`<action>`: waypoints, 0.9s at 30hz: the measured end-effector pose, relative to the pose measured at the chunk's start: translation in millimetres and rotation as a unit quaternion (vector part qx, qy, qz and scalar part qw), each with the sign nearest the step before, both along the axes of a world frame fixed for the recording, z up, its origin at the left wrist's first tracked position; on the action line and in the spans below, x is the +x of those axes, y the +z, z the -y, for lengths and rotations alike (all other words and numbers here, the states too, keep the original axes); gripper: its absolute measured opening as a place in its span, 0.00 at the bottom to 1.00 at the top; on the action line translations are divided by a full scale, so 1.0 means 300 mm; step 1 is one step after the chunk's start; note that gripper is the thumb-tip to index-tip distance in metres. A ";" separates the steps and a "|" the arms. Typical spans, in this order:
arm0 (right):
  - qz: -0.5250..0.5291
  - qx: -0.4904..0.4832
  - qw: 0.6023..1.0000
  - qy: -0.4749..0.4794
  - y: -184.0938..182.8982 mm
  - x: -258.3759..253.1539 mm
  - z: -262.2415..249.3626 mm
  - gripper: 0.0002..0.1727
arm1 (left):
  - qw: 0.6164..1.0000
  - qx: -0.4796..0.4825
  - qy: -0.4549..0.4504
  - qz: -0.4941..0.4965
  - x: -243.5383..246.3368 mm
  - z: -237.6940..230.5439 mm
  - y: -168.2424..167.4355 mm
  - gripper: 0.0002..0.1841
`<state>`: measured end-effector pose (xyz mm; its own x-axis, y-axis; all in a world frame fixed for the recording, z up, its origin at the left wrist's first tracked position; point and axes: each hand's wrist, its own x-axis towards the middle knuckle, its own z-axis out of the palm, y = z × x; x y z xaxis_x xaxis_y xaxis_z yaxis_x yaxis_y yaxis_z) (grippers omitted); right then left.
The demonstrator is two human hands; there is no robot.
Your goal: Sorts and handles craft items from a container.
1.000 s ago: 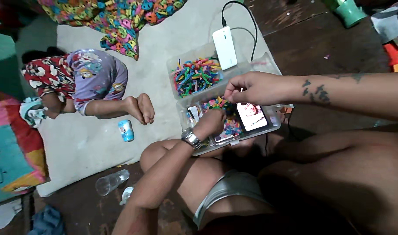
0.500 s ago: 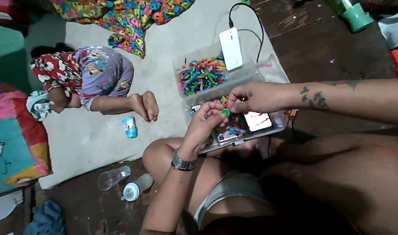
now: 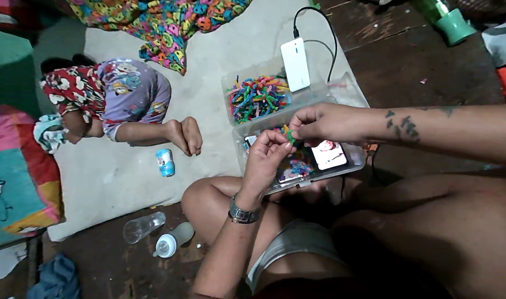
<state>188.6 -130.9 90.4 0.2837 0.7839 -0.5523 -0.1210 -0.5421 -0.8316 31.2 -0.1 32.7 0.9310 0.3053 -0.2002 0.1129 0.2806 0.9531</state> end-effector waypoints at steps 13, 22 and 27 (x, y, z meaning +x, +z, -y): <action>0.147 0.030 0.984 0.097 -0.020 0.005 0.006 0.06 | 0.983 0.180 -0.030 -0.017 -0.014 -0.006 -0.004 0.06; -0.095 0.045 0.989 -0.103 0.012 0.008 -0.030 0.08 | 0.889 0.443 0.012 0.116 -0.018 0.048 -0.060 0.01; 0.049 0.044 0.998 0.011 0.035 0.044 0.000 0.10 | 0.922 0.372 0.003 0.111 -0.034 0.034 -0.074 0.01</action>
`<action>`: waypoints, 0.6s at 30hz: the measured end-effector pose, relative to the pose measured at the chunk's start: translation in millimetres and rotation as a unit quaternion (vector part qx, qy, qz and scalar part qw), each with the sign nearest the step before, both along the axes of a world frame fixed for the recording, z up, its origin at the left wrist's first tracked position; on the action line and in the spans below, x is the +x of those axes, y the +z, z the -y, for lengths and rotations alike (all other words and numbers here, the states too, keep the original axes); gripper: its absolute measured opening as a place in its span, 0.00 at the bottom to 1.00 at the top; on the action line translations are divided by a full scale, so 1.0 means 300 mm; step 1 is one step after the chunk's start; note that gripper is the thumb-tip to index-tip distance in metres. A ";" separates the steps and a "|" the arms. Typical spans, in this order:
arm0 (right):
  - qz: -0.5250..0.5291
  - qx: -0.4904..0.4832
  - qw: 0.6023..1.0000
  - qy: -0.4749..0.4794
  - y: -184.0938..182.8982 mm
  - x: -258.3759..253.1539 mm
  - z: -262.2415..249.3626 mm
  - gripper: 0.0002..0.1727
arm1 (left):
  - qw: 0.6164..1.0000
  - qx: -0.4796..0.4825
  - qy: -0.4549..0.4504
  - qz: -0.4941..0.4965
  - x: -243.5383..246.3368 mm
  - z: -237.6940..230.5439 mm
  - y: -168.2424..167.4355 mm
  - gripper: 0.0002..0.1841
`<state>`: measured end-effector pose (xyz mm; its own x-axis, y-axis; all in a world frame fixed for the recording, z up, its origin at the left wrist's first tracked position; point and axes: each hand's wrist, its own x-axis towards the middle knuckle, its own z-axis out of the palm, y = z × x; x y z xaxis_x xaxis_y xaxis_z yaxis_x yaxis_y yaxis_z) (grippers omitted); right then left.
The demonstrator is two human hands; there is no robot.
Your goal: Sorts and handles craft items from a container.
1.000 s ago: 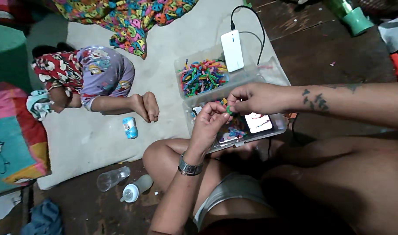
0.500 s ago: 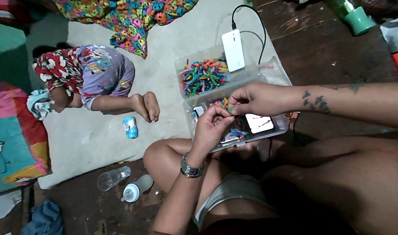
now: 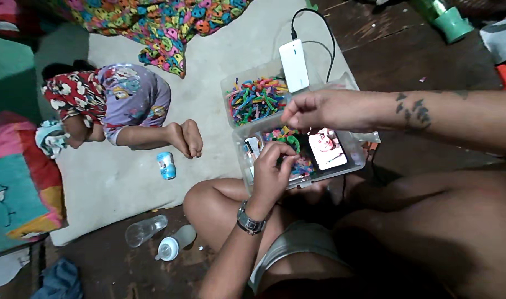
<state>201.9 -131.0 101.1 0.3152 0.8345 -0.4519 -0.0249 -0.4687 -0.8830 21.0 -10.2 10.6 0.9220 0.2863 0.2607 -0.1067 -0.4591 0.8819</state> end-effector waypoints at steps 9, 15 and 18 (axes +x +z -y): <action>0.086 0.006 0.992 0.096 -0.039 -0.029 0.009 0.08 | 0.999 -0.022 -0.029 -0.003 -0.012 -0.034 0.021 0.02; -0.155 0.038 0.985 -0.066 -0.023 -0.058 -0.021 0.10 | 0.999 0.045 -0.003 0.023 0.000 -0.045 0.025 0.02; -0.136 0.083 0.976 -0.147 0.006 -0.011 -0.031 0.08 | 0.999 0.045 -0.010 0.008 -0.013 -0.038 -0.011 0.02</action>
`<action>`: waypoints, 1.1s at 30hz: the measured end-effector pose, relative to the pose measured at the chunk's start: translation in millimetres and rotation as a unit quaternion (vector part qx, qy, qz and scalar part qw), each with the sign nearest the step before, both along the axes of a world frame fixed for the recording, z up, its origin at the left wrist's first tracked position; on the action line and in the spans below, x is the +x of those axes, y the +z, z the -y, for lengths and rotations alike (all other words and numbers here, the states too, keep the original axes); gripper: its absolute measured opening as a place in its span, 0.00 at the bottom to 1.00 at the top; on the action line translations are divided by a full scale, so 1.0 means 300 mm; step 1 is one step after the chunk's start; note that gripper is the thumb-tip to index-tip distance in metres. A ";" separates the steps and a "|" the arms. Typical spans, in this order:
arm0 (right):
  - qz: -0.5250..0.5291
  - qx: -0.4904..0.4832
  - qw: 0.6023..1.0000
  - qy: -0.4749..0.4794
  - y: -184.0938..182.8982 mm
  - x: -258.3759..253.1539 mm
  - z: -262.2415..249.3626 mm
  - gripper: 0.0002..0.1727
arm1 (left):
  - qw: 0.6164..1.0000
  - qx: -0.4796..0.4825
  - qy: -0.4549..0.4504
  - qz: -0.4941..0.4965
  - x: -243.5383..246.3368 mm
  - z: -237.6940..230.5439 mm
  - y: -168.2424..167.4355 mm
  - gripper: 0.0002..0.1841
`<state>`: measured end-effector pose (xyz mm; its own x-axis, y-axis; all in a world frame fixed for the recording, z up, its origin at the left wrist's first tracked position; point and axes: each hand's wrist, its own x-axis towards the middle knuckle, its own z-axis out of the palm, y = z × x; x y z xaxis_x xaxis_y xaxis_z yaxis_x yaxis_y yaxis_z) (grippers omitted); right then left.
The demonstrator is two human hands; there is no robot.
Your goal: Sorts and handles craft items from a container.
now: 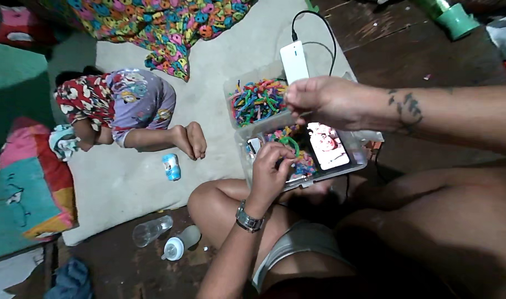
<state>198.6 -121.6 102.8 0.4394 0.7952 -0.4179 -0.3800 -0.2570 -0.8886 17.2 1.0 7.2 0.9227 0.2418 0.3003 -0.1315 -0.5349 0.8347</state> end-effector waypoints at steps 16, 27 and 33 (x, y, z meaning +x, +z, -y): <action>0.223 -0.070 0.959 0.160 -0.033 -0.013 0.033 0.08 | 0.998 -0.062 -0.020 0.013 0.009 -0.005 0.029 0.02; 0.101 -0.036 0.993 -0.041 0.009 0.060 0.024 0.09 | 0.996 0.084 -0.042 0.002 -0.006 -0.004 -0.010 0.03; 0.334 -0.057 0.905 0.257 -0.009 0.000 0.053 0.10 | 0.996 0.067 -0.053 0.013 0.007 -0.015 0.015 0.03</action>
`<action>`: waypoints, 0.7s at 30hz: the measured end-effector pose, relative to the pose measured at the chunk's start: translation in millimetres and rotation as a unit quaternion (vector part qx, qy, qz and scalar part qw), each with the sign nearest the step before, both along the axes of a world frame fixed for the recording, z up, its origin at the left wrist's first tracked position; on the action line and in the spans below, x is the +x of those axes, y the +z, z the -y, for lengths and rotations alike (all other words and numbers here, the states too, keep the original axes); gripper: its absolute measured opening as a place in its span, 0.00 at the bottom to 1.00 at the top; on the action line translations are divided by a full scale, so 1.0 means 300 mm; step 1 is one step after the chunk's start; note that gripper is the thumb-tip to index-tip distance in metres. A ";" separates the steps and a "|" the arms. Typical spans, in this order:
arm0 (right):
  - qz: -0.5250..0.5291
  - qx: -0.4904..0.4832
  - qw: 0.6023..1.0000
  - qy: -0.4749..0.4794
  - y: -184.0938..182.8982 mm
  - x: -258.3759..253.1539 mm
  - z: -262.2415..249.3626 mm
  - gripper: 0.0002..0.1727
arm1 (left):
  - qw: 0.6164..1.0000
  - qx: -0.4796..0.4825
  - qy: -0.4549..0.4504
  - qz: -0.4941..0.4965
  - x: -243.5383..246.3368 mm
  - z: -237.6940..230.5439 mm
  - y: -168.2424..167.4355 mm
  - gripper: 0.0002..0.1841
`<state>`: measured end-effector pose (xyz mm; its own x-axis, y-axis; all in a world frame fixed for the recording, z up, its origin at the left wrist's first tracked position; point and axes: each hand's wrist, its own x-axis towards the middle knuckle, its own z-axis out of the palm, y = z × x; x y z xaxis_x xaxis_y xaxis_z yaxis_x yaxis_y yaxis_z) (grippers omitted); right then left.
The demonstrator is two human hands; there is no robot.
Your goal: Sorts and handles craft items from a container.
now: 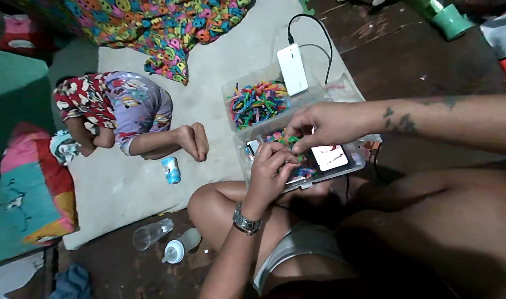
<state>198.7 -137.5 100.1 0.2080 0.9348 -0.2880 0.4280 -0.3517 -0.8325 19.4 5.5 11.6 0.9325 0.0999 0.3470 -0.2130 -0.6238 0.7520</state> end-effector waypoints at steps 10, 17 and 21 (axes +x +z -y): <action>-0.291 -0.007 0.917 -0.273 0.022 -0.012 -0.034 0.07 | 0.996 -0.050 0.049 0.050 0.010 -0.052 0.027 0.04; 0.030 0.024 0.997 -0.067 -0.002 0.039 -0.003 0.07 | 0.999 -0.007 0.027 0.033 0.017 -0.042 0.015 0.04; 0.207 0.037 0.976 0.056 -0.004 0.047 0.018 0.06 | 0.999 0.041 0.024 0.016 -0.001 -0.055 -0.007 0.04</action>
